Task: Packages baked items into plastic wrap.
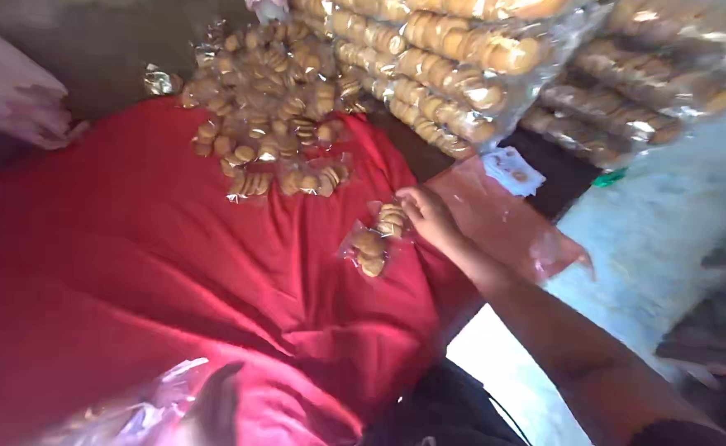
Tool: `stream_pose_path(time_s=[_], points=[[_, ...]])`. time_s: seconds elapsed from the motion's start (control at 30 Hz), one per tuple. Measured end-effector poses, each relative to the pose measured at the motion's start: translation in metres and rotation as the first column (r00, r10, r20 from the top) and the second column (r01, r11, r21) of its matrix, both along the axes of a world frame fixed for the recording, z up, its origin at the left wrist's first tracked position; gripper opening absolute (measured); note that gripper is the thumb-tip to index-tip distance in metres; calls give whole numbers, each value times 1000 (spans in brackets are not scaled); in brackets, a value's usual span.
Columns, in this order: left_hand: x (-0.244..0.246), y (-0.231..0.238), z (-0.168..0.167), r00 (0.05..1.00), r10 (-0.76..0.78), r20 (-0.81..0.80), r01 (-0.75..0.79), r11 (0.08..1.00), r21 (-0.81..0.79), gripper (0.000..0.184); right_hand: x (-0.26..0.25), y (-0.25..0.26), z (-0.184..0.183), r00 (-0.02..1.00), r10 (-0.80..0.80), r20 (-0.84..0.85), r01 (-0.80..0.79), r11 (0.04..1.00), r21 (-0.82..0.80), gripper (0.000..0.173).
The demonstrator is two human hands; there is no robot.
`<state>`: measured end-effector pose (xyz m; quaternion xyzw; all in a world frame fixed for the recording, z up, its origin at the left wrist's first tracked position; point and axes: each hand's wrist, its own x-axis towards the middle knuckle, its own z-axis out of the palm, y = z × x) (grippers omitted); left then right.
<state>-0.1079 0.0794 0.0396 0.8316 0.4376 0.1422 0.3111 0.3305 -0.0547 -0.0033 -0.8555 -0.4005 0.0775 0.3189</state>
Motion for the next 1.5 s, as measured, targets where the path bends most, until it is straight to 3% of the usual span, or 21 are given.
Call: stream_pose_path(time_s=[0.1, 0.17, 0.27, 0.37, 0.43, 0.5, 0.53, 0.57, 0.63, 0.67, 0.77, 0.83, 0.9, 1.0, 1.1, 1.17, 1.23, 1.3, 1.37, 1.43, 1.5], points=[[155, -27, -24, 981, -128, -148, 97, 974, -204, 40, 60, 35, -16, 972, 233, -17, -231, 946, -230, 58], [222, -30, -51, 972, -106, -211, 53, 969, -241, 44, 68, 45, -26, 908, 382, -171, -418, 845, -334, 49], [273, -30, -78, 994, -10, -108, -14, 975, -220, 43, 80, 33, -28, 773, 498, -394, -575, 812, -101, 20], [289, -29, -71, 994, 106, 30, -105, 993, -46, 37, 91, 4, -21, 566, 461, -684, -453, 867, 210, 17], [292, -25, -61, 987, 112, 119, -123, 988, 98, 43, 89, -8, -24, 500, 529, -686, -453, 835, 314, 17], [296, -32, -41, 978, -50, 203, 60, 997, -45, 58, 78, -9, -17, 451, 680, -578, -581, 716, 387, 21], [296, -41, -32, 954, -138, 266, 212, 938, -275, 63, 68, -8, -14, 449, 746, -492, -622, 656, 427, 23], [295, -52, -28, 914, -159, 374, 348, 781, -519, 65, 58, -8, -11, 482, 793, -373, -634, 609, 476, 28], [294, -78, -40, 806, 82, 586, 508, 410, -757, 70, 45, -10, -3, 655, 745, -124, -578, 600, 554, 35], [294, -87, -45, 761, 221, 610, 539, 310, -783, 71, 42, -11, 0, 748, 659, -81, -494, 634, 596, 32], [295, -109, -59, 532, 573, 623, 618, 240, -748, 58, 37, -31, 7, 854, 398, -336, -196, 843, 502, 36], [301, -119, -65, 412, 673, 614, 607, 300, -736, 42, 28, -44, 9, 790, 347, -505, -186, 921, 342, 40], [304, -126, -65, 370, 732, 571, 567, 309, -764, 33, 15, -46, 4, 816, 341, -467, -207, 926, 314, 30], [290, -118, -62, 392, 638, 663, 585, 384, -715, 54, 18, -33, 9, 828, 445, -341, -297, 864, 406, 22], [260, -79, -54, 453, 340, 824, 569, 601, -561, 106, 35, -26, 48, 573, 753, -325, -576, 652, 493, 18], [241, -56, -51, 512, 115, 851, 653, 592, -473, 119, 33, -19, 63, 623, 765, -162, -715, 641, 278, 22], [235, -41, -48, 556, -66, 828, 747, 475, -464, 124, 29, -8, 68, 590, 793, -151, -787, 607, 107, 25], [239, -33, -46, 567, -174, 805, 792, 384, -475, 113, 28, 7, 73, 482, 829, -284, -858, 512, 35, 27], [244, -32, -49, 582, -178, 794, 799, 307, -517, 78, 22, 21, 76, 470, 784, -405, -875, 473, -100, 27], [251, -36, -53, 634, -45, 772, 740, 325, -589, 35, 21, 32, 68, 487, 741, -463, -856, 509, -87, 27], [256, -43, -59, 646, 154, 748, 665, 367, -650, 19, 26, 38, 54, 509, 703, -496, -786, 614, 63, 27]])
